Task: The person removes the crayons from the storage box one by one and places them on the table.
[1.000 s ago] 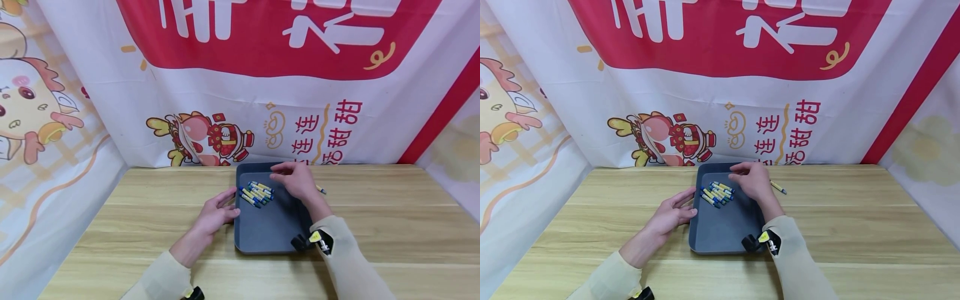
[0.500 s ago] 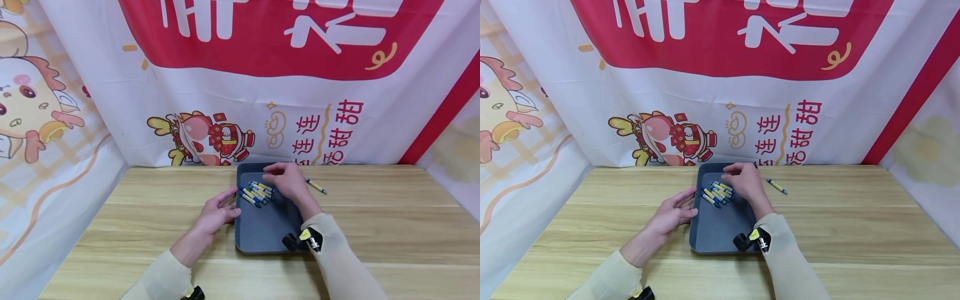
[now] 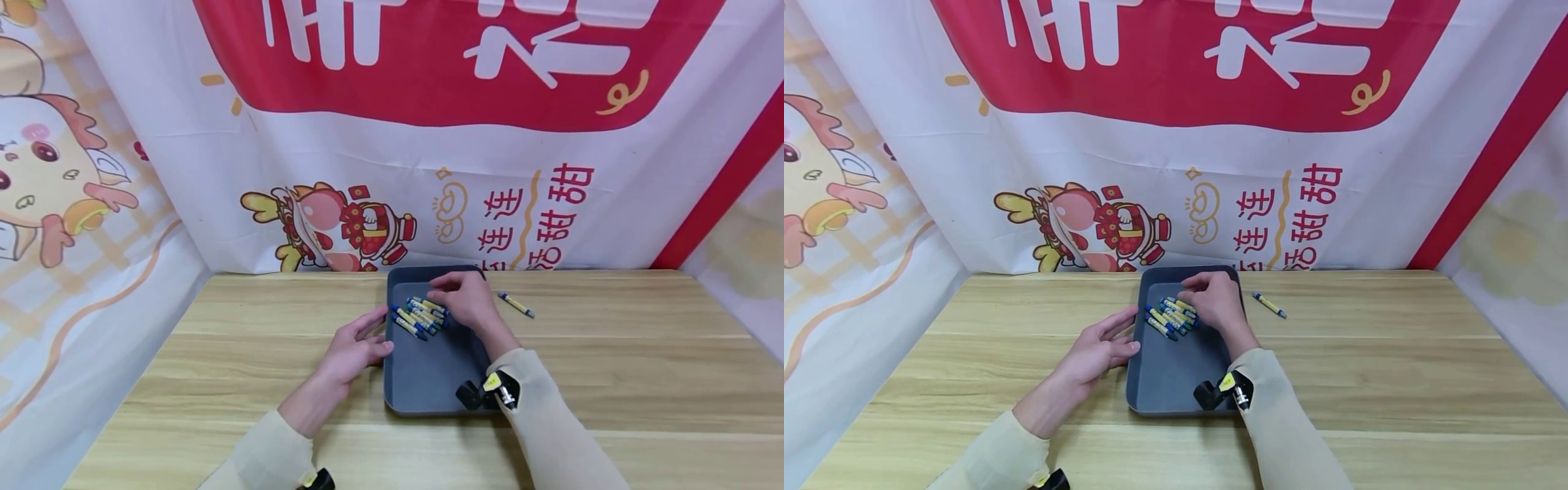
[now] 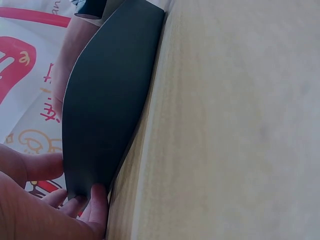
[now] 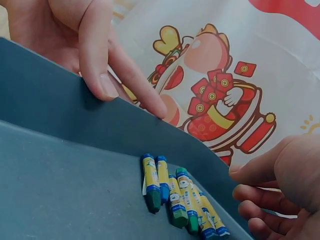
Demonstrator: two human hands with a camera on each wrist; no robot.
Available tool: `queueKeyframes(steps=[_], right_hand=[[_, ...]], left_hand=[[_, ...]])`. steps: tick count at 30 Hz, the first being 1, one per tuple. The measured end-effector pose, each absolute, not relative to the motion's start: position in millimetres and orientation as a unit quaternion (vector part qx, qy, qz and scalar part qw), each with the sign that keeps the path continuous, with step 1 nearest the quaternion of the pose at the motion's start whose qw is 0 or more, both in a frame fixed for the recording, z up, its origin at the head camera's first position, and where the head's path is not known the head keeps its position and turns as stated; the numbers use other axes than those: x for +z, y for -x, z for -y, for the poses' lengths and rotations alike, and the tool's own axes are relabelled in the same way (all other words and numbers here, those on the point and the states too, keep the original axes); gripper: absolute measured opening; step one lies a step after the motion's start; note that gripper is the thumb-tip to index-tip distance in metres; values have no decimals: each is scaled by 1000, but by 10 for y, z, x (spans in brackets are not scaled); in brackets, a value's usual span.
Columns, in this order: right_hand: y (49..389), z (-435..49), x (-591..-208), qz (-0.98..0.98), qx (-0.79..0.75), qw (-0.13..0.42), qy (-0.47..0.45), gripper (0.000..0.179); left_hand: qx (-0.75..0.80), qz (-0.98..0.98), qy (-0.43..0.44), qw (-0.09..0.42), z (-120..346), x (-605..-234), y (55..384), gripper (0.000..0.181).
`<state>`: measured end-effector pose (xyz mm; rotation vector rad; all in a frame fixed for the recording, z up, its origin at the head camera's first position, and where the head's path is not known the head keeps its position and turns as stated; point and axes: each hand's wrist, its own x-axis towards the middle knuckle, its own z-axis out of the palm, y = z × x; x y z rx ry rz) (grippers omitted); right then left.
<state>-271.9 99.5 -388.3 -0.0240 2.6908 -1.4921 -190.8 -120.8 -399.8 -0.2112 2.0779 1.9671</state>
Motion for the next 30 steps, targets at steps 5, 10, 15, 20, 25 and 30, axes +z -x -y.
queueKeyframes(steps=[5,10,15,20,25,30], right_hand=[[2716,-980,-3919,-883,-469,27,2,24],[2711,-965,-3936,-889,-457,26,-6,24],[2714,-961,-3942,-891,-454,29,-5,24],[2720,-960,-3953,-895,-445,27,-1,23],[2734,-941,-3976,-899,-437,30,-5,23],[2742,-931,-3997,-904,-426,40,-7,23]], left_hand=[[679,-718,72,136,1208,-4005,1911,68],[680,-717,74,134,1212,-4012,1908,67],[680,-717,73,135,1211,-4015,1912,67],[681,-716,72,134,1211,-4014,1909,67],[682,-716,73,132,1213,-4020,1905,67],[682,-716,69,134,1212,-4024,1920,67]])
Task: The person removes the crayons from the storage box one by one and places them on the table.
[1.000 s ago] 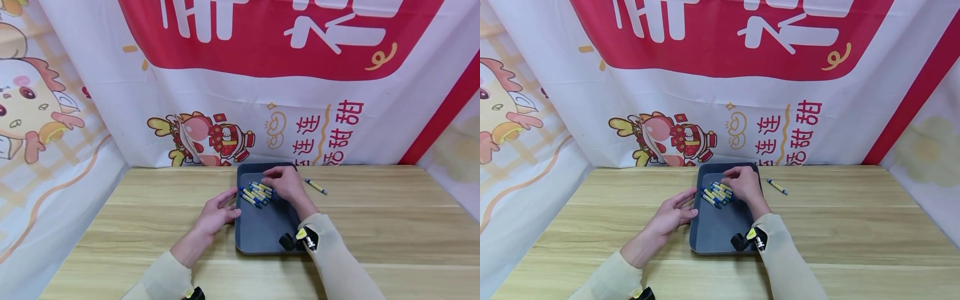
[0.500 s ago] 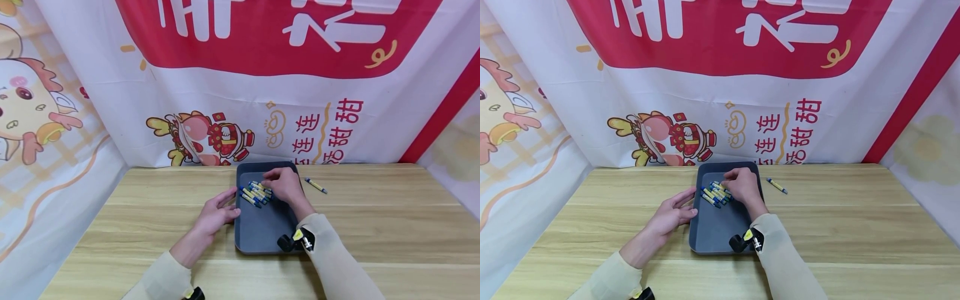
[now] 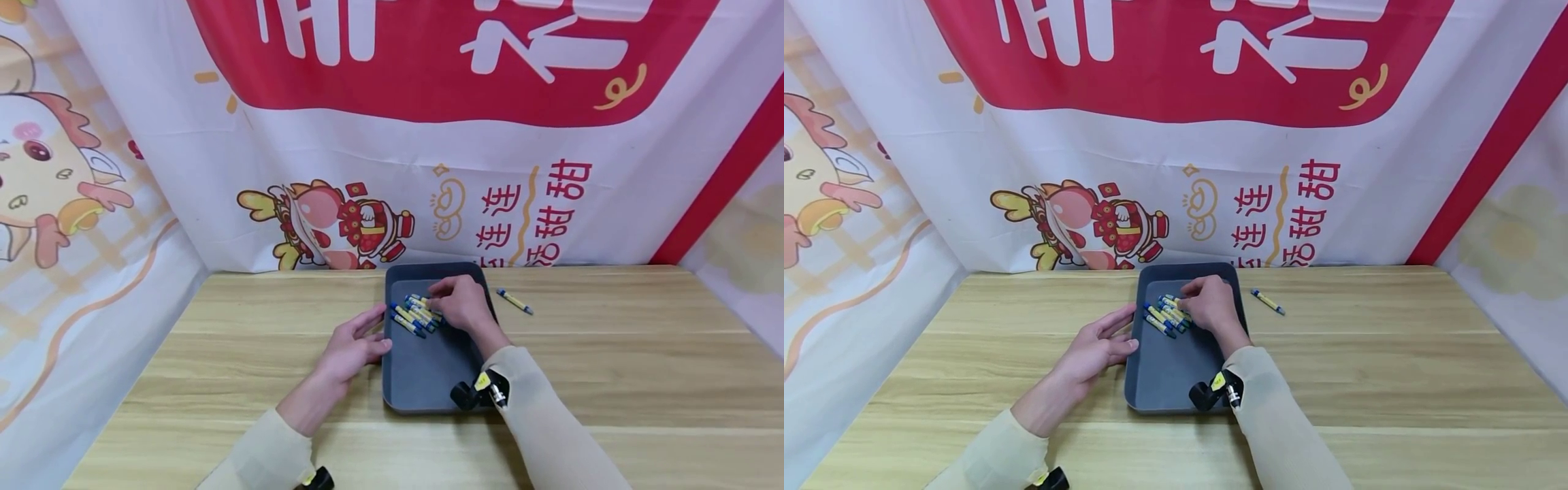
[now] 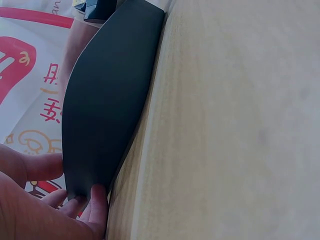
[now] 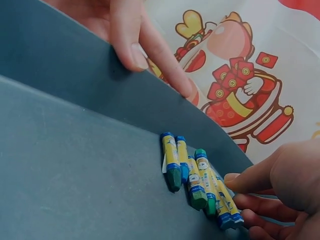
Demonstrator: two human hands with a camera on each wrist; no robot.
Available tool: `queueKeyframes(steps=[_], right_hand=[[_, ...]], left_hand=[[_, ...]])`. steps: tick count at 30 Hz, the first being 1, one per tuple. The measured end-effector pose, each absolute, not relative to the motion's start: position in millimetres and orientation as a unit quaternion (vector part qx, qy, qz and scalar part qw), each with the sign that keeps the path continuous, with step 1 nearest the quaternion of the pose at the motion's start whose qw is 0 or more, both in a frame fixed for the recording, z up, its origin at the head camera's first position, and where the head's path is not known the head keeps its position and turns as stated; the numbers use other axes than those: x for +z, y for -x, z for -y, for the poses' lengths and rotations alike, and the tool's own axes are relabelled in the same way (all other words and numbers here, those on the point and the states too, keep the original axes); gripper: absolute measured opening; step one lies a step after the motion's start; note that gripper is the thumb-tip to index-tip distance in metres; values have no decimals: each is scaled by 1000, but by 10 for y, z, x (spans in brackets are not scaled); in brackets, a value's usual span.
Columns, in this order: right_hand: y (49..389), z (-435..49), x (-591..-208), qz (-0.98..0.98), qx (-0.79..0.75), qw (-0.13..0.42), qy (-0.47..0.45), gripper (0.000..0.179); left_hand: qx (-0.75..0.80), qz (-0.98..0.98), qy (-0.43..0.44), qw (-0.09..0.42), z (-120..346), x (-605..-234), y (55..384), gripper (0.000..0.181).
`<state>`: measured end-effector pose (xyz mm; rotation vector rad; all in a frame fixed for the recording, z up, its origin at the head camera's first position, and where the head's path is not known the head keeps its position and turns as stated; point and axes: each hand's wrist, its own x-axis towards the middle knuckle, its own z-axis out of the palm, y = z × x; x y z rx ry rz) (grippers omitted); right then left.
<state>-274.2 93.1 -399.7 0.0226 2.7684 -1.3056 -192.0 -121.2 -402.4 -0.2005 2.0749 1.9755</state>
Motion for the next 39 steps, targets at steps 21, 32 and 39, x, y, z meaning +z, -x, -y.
queueKeyframes(steps=[21,32,39], right_hand=[[2788,-897,-4018,-903,-426,52,-2,18],[2767,-889,-4029,-903,-426,44,-4,17],[2761,-899,-4026,-905,-422,49,-16,17]], left_hand=[[683,-716,69,132,1224,-4023,1941,67],[683,-716,68,130,1226,-4045,1929,67],[680,-717,69,134,1214,-4043,1924,66]])
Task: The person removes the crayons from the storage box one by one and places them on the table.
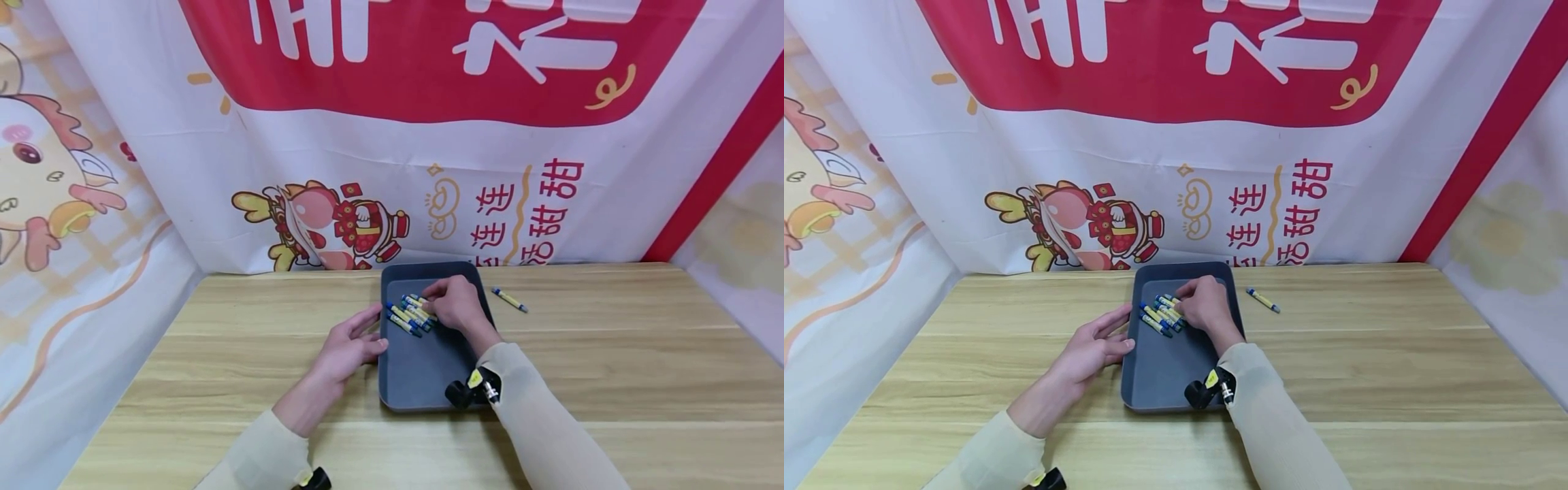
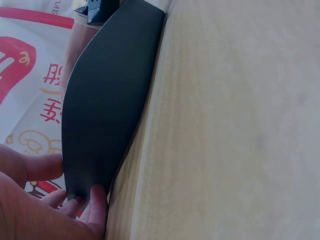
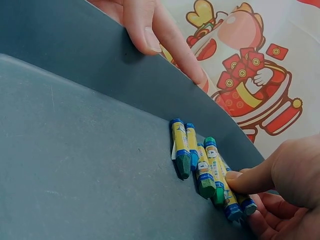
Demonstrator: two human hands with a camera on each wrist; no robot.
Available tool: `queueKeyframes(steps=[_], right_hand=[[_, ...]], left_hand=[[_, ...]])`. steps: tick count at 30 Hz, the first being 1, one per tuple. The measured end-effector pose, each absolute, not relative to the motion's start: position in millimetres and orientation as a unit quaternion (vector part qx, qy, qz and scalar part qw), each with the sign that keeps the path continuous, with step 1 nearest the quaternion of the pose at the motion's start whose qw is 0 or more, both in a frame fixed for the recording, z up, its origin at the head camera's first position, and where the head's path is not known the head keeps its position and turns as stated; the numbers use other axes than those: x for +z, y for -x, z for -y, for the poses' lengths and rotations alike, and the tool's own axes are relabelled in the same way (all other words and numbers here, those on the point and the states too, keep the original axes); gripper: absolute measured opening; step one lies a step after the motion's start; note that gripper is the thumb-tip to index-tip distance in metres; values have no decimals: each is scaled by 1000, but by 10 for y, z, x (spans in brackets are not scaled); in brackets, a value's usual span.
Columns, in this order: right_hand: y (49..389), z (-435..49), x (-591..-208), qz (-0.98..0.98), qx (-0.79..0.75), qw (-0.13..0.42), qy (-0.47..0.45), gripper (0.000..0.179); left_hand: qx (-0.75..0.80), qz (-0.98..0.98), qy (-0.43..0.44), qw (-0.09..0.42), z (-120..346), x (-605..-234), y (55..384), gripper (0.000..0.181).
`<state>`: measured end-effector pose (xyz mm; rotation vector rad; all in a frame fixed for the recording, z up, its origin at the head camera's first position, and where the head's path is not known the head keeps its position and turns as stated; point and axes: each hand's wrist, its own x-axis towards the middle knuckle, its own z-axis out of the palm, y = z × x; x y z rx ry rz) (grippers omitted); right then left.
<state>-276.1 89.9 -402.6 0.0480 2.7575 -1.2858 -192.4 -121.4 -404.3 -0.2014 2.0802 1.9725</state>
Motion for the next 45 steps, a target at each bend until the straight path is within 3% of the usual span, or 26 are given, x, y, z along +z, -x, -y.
queueKeyframes(steps=[45], right_hand=[[2650,-1018,-3879,-899,-436,25,23,17]], left_hand=[[678,-718,77,135,1213,-4047,1933,66]])
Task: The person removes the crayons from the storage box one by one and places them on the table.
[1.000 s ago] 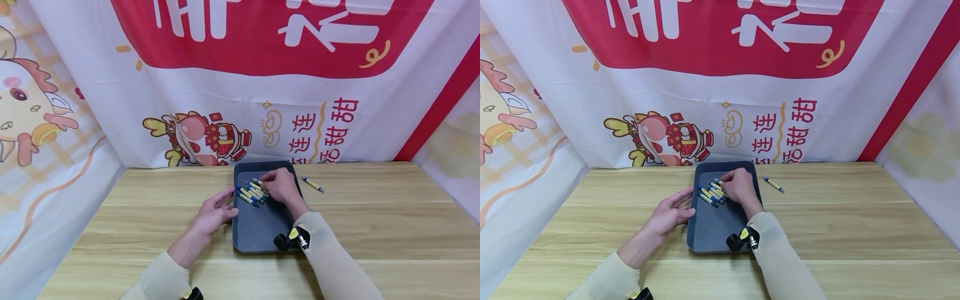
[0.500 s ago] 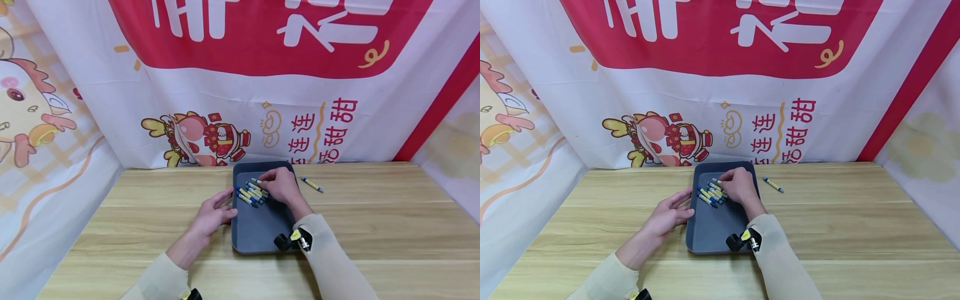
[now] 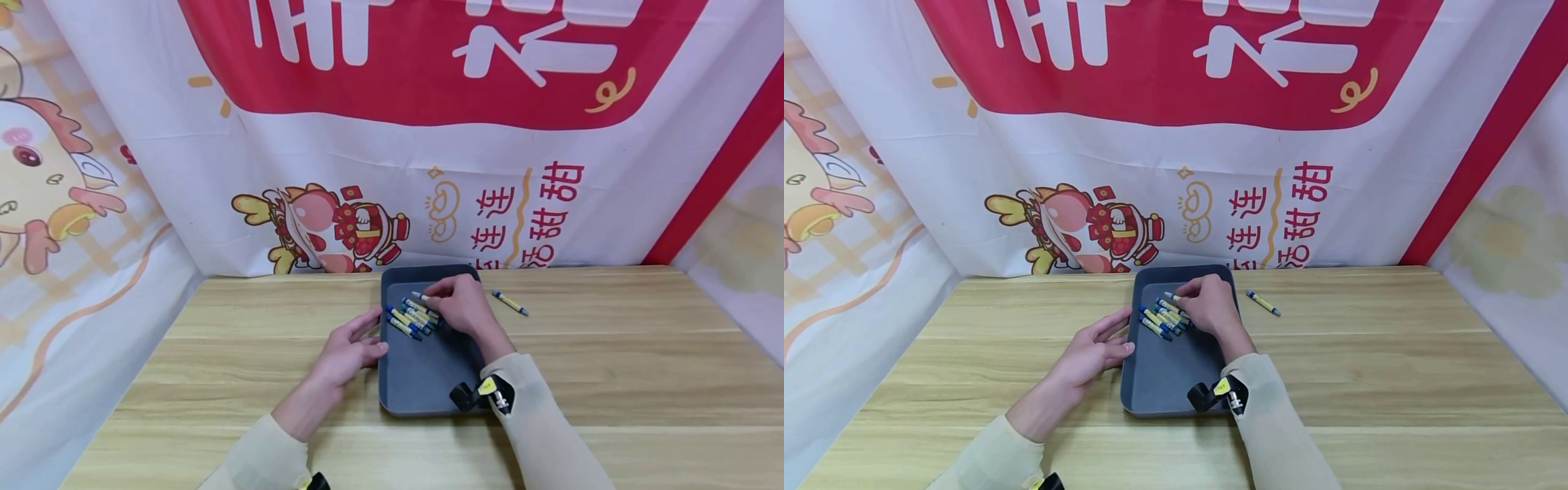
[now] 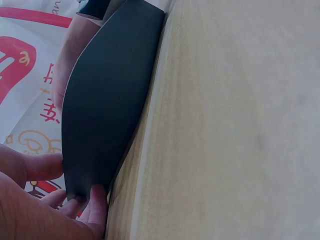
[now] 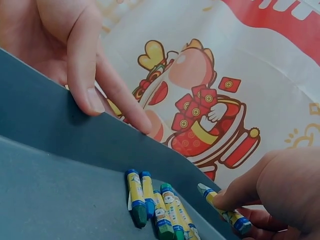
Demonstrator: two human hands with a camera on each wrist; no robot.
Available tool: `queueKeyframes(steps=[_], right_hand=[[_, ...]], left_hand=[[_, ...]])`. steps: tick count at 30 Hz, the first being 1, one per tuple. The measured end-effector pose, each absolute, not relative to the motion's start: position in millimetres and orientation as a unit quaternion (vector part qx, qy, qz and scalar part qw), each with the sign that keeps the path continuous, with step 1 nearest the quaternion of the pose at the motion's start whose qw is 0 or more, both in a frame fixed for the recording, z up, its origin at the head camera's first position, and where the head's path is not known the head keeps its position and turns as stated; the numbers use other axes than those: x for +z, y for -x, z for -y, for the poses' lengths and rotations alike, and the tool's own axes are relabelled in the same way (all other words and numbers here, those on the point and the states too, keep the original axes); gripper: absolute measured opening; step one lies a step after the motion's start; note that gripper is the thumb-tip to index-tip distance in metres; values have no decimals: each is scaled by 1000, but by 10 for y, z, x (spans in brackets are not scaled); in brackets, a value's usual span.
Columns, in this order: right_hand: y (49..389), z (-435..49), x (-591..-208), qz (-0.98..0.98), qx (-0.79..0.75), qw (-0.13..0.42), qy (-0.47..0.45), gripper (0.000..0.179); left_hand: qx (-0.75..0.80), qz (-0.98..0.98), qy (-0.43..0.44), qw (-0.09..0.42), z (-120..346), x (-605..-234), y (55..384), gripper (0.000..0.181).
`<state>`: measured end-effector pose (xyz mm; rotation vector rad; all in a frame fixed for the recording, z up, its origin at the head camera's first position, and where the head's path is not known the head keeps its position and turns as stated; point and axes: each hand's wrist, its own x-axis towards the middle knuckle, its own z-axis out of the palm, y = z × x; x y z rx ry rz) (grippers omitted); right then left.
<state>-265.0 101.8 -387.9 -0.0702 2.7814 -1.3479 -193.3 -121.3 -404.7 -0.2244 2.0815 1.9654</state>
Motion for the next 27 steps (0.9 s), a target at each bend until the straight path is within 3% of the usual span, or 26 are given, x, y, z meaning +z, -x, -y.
queueKeyframes(steps=[27], right_hand=[[2594,-1127,-3747,-882,-471,2,29,18]], left_hand=[[678,-718,80,132,1189,-4045,1929,66]])
